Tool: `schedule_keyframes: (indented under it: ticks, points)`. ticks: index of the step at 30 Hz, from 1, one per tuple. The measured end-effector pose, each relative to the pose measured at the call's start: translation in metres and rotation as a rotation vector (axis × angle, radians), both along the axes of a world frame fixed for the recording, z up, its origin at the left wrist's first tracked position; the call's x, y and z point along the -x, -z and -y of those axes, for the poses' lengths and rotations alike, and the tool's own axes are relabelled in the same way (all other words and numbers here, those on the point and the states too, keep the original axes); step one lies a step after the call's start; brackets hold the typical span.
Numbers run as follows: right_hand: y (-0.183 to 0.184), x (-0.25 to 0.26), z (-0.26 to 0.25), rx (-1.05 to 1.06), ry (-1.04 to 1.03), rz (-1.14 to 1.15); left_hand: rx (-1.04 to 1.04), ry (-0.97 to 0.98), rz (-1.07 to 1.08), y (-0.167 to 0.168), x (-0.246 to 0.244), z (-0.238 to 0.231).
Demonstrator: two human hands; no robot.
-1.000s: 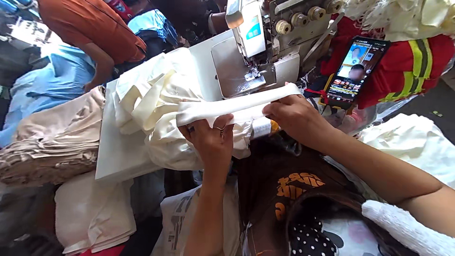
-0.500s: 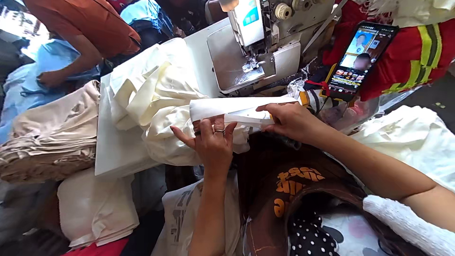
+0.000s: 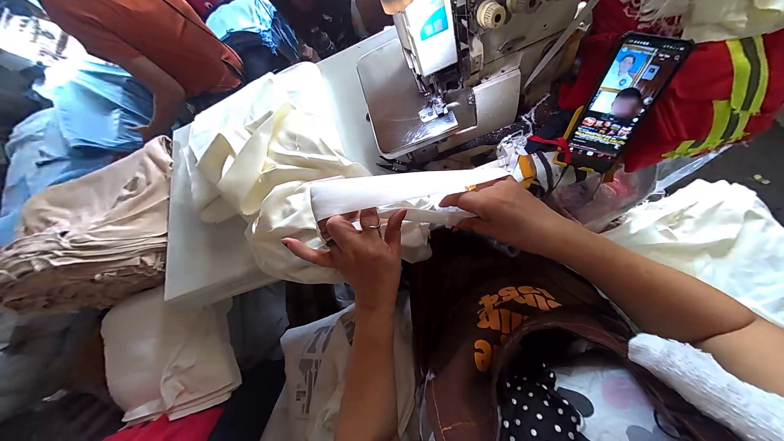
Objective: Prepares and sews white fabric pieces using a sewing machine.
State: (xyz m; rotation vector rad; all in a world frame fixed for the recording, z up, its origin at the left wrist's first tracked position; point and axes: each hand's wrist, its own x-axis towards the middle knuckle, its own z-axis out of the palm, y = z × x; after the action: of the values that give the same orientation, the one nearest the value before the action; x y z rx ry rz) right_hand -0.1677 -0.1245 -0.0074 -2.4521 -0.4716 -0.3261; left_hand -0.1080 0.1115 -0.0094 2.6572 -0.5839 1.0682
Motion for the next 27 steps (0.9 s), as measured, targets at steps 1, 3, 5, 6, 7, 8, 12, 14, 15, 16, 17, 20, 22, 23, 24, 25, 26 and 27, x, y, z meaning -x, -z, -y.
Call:
schedule_keyframes:
  ticks: [1, 3, 5, 6, 7, 8, 12, 14, 15, 16, 17, 20, 22, 23, 24, 25, 26, 27]
  points:
    - [0.000, 0.000, 0.000, 0.004, -0.008, -0.001, 0.007, 0.002, 0.014, 0.000, 0.000, -0.001]
    - [0.000, 0.001, 0.002, -0.010, -0.016, -0.002, 0.042, 0.036, 0.039, -0.002, 0.001, -0.004]
    - [0.000, 0.000, 0.006, -0.077, -0.041, 0.021, 0.116, 0.112, 0.030, -0.006, 0.003, -0.009]
    - [0.001, 0.000, 0.009, -0.134, -0.066, 0.029, 0.180, 0.172, -0.025, -0.009, 0.003, -0.012]
    - [0.001, -0.001, 0.012, -0.210, -0.094, 0.013, 0.273, 0.257, -0.129, -0.012, 0.004, -0.016]
    - [0.000, 0.000, 0.014, -0.303, -0.117, -0.015, 0.401, 0.365, -0.255, -0.016, 0.003, -0.021]
    - [-0.004, 0.000, 0.012, -0.722, -0.216, -0.132, 0.713, 0.672, -0.554, -0.025, 0.003, -0.030]
    - [-0.003, -0.001, 0.007, -0.880, -0.291, -0.184, 0.831, 0.790, -0.647, -0.030, 0.007, -0.029]
    - [-0.001, -0.001, 0.004, -0.960, -0.326, -0.226, 0.950, 0.848, -0.740, -0.033, 0.010, -0.028]
    - [0.001, -0.001, 0.001, -1.034, -0.353, -0.289, 1.096, 0.875, -0.859, -0.036, 0.014, -0.027]
    - [0.002, -0.001, -0.002, -1.076, -0.371, -0.356, 1.234, 0.860, -0.993, -0.038, 0.017, -0.027]
    - [0.010, -0.006, -0.008, -0.848, -0.274, -0.378, 1.290, 0.694, -1.346, -0.034, 0.011, -0.040]
    - [0.021, -0.017, -0.008, -0.622, -0.263, -0.319, 0.977, 0.580, -1.332, -0.028, -0.005, -0.056]
    - [0.022, -0.024, -0.008, -0.558, -0.284, -0.323, 0.768, 0.544, -1.261, -0.029, -0.014, -0.063]
    - [0.021, -0.031, -0.009, -0.527, -0.312, -0.338, 0.624, 0.521, -1.189, -0.033, -0.021, -0.068]
    - [0.018, -0.039, -0.012, -0.517, -0.338, -0.336, 0.534, 0.508, -1.123, -0.040, -0.028, -0.071]
    - [0.015, -0.048, -0.016, -0.520, -0.352, -0.293, 0.473, 0.501, -1.056, -0.047, -0.035, -0.073]
    - [0.012, -0.058, -0.022, -0.540, -0.347, -0.231, 0.414, 0.491, -0.981, -0.055, -0.043, -0.074]
